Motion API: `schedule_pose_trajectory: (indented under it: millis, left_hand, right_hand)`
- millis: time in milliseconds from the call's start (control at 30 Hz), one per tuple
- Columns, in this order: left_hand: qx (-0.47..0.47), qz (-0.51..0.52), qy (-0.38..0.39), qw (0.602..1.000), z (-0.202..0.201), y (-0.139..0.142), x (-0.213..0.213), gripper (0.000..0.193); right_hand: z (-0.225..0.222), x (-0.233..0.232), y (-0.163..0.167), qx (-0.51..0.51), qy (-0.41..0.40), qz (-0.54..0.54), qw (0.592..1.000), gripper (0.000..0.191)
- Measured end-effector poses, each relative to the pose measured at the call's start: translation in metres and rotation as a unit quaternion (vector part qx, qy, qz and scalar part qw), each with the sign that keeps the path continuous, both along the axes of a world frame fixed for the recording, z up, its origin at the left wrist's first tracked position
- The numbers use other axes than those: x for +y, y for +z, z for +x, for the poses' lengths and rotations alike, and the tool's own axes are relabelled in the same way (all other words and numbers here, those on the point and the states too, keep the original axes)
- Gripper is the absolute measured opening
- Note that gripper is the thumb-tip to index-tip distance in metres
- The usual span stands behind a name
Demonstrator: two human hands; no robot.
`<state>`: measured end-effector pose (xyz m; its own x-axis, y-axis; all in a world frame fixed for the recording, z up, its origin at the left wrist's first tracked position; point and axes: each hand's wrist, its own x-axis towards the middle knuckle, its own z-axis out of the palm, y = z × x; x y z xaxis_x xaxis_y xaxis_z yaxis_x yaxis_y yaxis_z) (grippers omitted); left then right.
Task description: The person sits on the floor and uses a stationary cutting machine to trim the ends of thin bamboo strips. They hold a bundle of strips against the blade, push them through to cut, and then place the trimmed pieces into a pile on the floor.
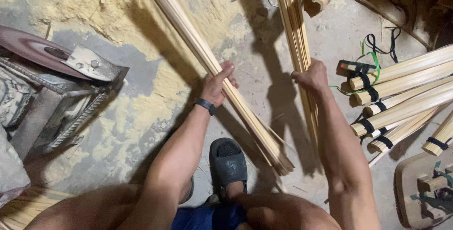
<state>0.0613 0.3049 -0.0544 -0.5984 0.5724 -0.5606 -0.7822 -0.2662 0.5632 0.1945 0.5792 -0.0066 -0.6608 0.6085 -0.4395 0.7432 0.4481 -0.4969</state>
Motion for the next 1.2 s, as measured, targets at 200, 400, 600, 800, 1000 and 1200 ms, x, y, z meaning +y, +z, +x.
schedule_pose_trajectory:
  millis: [200, 400, 600, 800, 1000, 1200]
  left_hand:
    - [0.14, 0.022, 0.015, 0.99, -0.025, 0.079, -0.008, 0.022]
    - [0.327, 0.098, 0.022, 0.94, -0.047, 0.214, 0.014, 0.045]
    - [0.624, 0.131, -0.054, 0.769, -0.018, 0.35, 0.014, 0.038]
    - [0.752, 0.074, -0.099, 0.647, -0.001, 0.414, 0.021, 0.038]
    - [0.776, 0.07, 0.02, 0.627, 0.011, 0.413, 0.007, 0.037]
    - [0.688, -0.004, 0.028, 0.725, 0.009, 0.402, 0.002, 0.032]
  right_hand:
    - [-0.027, -0.028, 0.015, -0.112, 0.055, 0.209, 0.97, 0.082]
    - [-0.028, -0.124, 0.128, 0.276, 0.191, -0.284, 0.898, 0.085]
    - [-0.017, -0.165, 0.212, 0.302, 0.102, -0.189, 0.929, 0.022]
    - [0.0, -0.186, 0.218, 0.435, 0.108, -0.091, 0.889, 0.035]
    - [-0.009, -0.203, 0.214, 0.557, 0.116, -0.052, 0.82, 0.04]
    - [-0.01, -0.224, 0.233, 0.498, 0.066, -0.076, 0.861, 0.01]
